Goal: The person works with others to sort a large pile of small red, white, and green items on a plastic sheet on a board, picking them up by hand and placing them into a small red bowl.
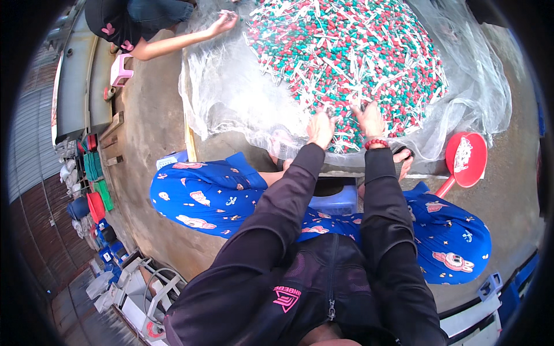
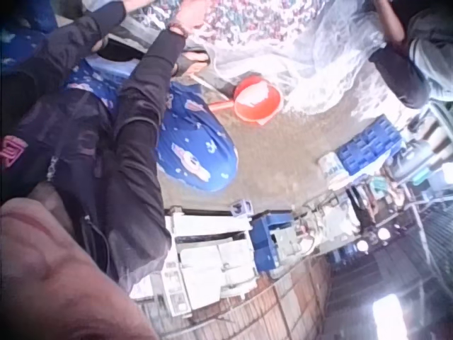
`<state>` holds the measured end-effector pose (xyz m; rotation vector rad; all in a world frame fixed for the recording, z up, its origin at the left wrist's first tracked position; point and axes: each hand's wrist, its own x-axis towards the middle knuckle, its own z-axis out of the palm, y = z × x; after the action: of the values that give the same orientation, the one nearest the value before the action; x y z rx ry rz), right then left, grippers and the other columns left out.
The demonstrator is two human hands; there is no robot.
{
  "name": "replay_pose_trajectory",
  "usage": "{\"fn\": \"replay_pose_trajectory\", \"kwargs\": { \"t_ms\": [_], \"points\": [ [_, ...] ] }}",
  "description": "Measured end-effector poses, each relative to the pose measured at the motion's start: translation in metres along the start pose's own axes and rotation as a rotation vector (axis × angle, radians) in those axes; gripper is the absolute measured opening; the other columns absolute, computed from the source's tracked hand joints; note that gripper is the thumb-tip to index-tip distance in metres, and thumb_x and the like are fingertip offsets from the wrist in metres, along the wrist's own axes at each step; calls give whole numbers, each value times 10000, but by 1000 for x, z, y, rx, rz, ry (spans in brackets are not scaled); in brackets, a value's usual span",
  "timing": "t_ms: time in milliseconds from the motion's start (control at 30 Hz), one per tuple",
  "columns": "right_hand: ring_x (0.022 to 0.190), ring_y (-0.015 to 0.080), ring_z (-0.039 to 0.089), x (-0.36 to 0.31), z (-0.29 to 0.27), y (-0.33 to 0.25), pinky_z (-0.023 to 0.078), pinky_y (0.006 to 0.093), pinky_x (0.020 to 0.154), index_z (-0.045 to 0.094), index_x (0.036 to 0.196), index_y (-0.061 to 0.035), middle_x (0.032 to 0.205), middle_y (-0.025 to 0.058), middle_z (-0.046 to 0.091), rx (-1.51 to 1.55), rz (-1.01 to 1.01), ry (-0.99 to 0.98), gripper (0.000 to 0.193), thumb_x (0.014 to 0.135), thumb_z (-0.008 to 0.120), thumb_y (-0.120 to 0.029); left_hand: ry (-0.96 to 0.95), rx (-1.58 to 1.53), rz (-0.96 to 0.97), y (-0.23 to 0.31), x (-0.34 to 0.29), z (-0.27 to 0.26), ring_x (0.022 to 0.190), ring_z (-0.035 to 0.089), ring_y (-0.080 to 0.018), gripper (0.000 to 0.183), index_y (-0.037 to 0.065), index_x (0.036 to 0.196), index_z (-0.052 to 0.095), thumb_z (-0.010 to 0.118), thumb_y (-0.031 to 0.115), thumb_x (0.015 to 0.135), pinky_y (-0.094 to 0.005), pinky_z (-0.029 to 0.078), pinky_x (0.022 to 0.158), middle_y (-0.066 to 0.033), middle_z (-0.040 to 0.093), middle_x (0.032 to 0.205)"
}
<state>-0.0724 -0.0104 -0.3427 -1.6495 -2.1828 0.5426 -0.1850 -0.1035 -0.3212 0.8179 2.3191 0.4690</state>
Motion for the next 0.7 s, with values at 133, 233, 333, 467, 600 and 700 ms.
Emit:
{"fn": "replay_pose_trajectory", "kwargs": {
  "t_ms": [133, 233, 333, 467, 600, 700],
  "points": [
    [724, 375, 578, 4, -25, -22, 428, 442, 635, 588, 859, 49, 708, 226, 597, 209, 196, -329, 504, 759, 581, -445, 95, -195, 148, 18, 20, -10, 718, 596, -356, 326, -15, 876, 570, 576, 297, 783, -420, 445, 650, -220, 601, 734],
    [552, 255, 566, 15, -42, -33, 410, 380, 509, 595, 734, 41, 585, 143, 578, 544, 255, -273, 416, 779, 587, -372, 210, -290, 183, 18, 52, -39, 650, 596, -268, 417, -28, 795, 594, 494, 374, 841, -372, 448, 598, -163, 590, 672],
    [449, 171, 520, 27, -35, -17, 399, 339, 442, 588, 659, 29, 505, 90, 541, 609, 195, -268, 430, 816, 522, -366, -130, -648, -18, 3, 67, -68, 602, 528, -98, 487, -34, 866, 552, 435, 438, 867, -279, 455, 506, -42, 526, 662],
    [450, 220, 522, 22, -30, -11, 411, 338, 450, 590, 663, 22, 534, 108, 563, 633, 278, -266, 419, 833, 481, -345, 138, 118, 6, -18, 62, -39, 696, 598, -318, 404, -24, 866, 530, 474, 376, 854, -413, 481, 566, -199, 593, 801],
    [496, 245, 548, 20, -12, 27, 419, 351, 464, 582, 835, 36, 636, 143, 593, 485, 331, -171, 373, 849, 457, -316, -74, 172, 148, 13, 35, -1, 791, 590, -387, 392, -43, 884, 549, 573, 337, 791, -452, 456, 686, -245, 599, 809],
    [594, 265, 577, 48, -52, 5, 442, 382, 587, 539, 973, 46, 695, 167, 598, 571, 281, -163, 360, 864, 439, -282, 14, 6, 243, 32, 23, -3, 642, 589, -367, 382, -22, 774, 604, 561, 357, 796, -428, 450, 586, -220, 578, 642]
  ]
}}
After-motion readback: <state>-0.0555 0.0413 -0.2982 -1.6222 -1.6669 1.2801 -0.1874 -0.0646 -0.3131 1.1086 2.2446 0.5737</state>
